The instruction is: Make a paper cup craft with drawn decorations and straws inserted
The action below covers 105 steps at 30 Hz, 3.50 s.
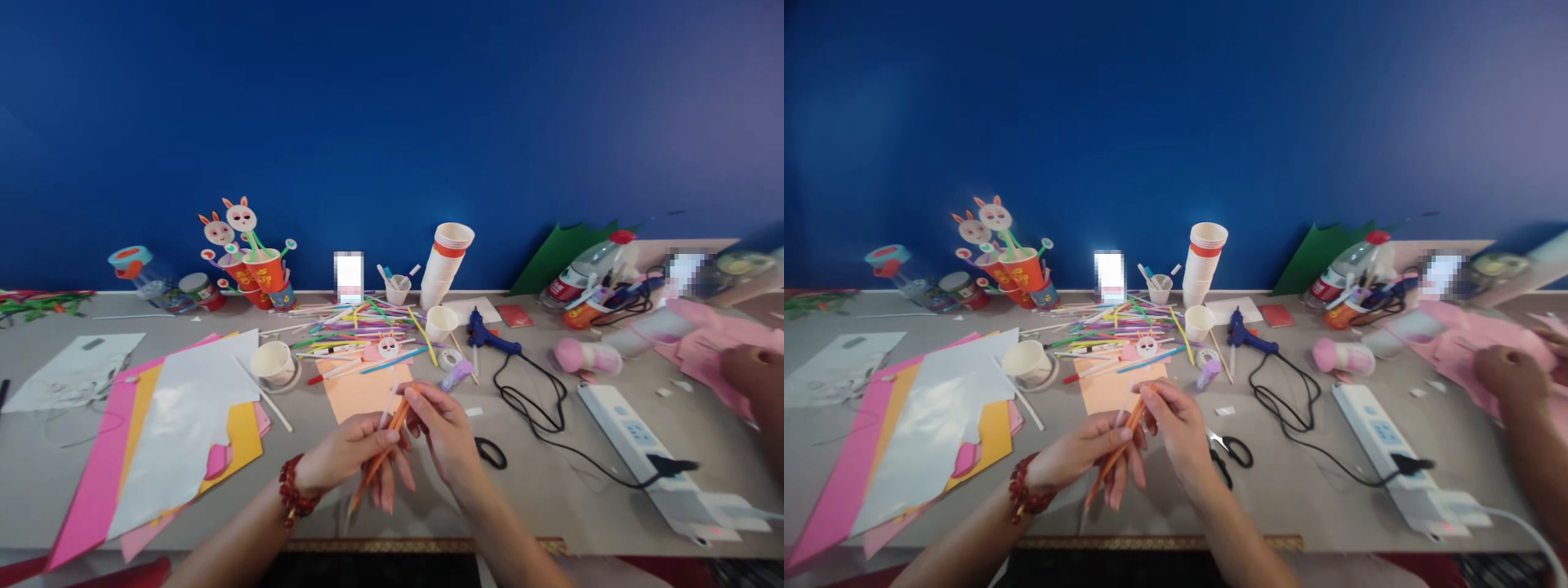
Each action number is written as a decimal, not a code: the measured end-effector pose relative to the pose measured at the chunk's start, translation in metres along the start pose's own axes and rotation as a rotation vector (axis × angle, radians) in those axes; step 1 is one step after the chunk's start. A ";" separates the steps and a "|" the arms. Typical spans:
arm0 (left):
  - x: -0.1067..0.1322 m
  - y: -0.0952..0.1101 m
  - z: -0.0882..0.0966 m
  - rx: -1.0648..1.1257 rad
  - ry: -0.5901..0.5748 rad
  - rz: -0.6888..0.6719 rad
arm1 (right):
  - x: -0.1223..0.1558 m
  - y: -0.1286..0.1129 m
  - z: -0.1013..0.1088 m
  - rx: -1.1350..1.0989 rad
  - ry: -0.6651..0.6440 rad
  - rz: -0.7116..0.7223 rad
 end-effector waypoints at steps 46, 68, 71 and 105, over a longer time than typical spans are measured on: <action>-0.002 0.008 0.000 -0.203 0.202 -0.351 | 0.004 -0.009 -0.010 0.061 -0.024 0.160; 0.004 -0.001 -0.009 -0.350 0.289 -0.325 | 0.000 -0.006 -0.014 -0.065 -0.022 0.083; 0.003 -0.003 -0.006 -0.304 0.269 -0.264 | -0.003 -0.003 -0.012 -0.078 -0.076 0.089; -0.006 0.014 -0.006 -0.111 0.113 -0.141 | -0.002 0.002 -0.012 -0.077 0.070 0.025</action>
Point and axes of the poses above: each hand's wrist, its own x-axis away from the middle knuckle, its own z-axis out of the back of the hand, y = z × x, the point moved 3 cm from there along -x, towards the middle knuckle, and after that the axes turned 13 degrees about x, right-handed, at the moved point
